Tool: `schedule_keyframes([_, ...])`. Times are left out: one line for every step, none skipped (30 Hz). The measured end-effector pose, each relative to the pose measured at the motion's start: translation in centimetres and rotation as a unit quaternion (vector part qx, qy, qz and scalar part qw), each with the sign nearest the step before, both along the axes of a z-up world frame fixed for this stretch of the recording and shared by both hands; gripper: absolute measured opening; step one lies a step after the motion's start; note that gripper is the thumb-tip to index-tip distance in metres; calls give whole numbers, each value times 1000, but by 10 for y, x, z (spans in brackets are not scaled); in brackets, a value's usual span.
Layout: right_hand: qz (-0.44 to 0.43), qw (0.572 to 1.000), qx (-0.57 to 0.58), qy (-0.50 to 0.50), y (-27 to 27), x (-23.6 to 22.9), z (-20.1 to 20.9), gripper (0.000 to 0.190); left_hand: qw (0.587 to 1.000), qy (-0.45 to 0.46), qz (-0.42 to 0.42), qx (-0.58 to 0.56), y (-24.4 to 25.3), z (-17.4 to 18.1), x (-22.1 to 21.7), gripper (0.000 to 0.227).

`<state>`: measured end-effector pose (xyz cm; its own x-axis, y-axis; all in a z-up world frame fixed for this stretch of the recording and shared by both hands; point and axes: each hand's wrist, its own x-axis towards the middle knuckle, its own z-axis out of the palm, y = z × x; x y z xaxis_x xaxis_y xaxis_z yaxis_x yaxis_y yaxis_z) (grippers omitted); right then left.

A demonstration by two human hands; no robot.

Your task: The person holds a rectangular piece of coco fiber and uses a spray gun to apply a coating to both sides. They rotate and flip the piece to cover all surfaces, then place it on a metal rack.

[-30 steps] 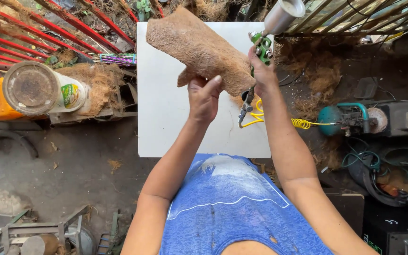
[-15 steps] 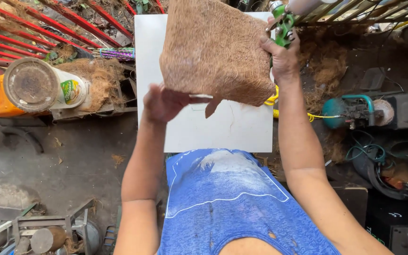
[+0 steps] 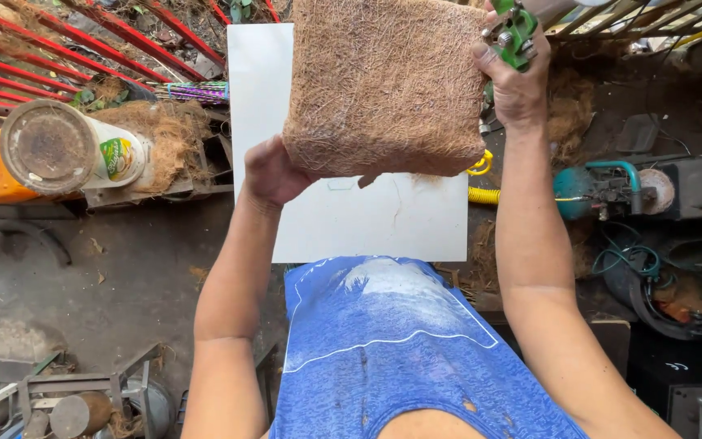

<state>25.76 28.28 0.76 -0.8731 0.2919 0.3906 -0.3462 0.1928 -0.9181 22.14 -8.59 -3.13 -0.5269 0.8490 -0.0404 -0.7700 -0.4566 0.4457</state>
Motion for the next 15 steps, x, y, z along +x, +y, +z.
schedule_keyframes([22, 999, 24, 3, -1, 2, 7, 33, 1000, -13, 6, -25, 0, 1, -3, 68])
schedule_keyframes([25, 999, 24, 3, 1, 1, 7, 33, 1000, -14, 9, -25, 7, 11, -3, 68])
schedule_keyframes([13, 999, 37, 5, 3, 1, 6, 30, 989, -30, 43, -138, 14, 21, -2, 55])
schedule_keyframes([-1, 999, 52, 7, 5, 0, 7, 28, 965, -45, 76, -248, 22, 30, -3, 43])
schedule_keyframes([-1, 999, 53, 7, 5, -3, 7, 28, 965, -46, 76, -247, 23, 30, -3, 43])
schedule_keyframes([-26, 998, 47, -10, 5, -7, 6, 20, 964, -42, 107, -238, 24, 30, -3, 44])
schedule_keyframes([-52, 997, 42, -28, 5, -11, 6, 15, 963, -39, 139, -228, 25, 30, -4, 45])
schedule_keyframes([-50, 997, 43, -27, 0, -8, 15, 15, 963, -39, 141, -227, 25, 29, -8, 45])
schedule_keyframes([-64, 996, 40, -44, -5, -5, 24, 12, 960, -29, 178, -216, 24, 28, -13, 48])
schedule_keyframes([-72, 995, 38, -57, -10, -9, 33, 10, 953, -17, 222, -204, 23, 27, -21, 52])
schedule_keyframes([-64, 996, 38, -51, -15, -1, 42, 10, 952, -14, 230, -202, 22, 20, -31, 52])
schedule_keyframes([-46, 993, 34, -102, -22, 7, 50, 7, 950, -17, 260, -172, 18, 12, -39, 53])
schedule_keyframes([-28, 987, 31, -153, -27, 16, 58, 12, 946, -18, 290, -141, 14, 4, -48, 54])
schedule_keyframes([-21, 988, 29, -151, -41, 19, 62, 12, 944, -17, 296, -143, 8, 9, -53, 54])
schedule_keyframes([23, 982, -14, -186, -53, 22, 65, 18, 946, -10, 293, -138, 3, 14, -59, 49])
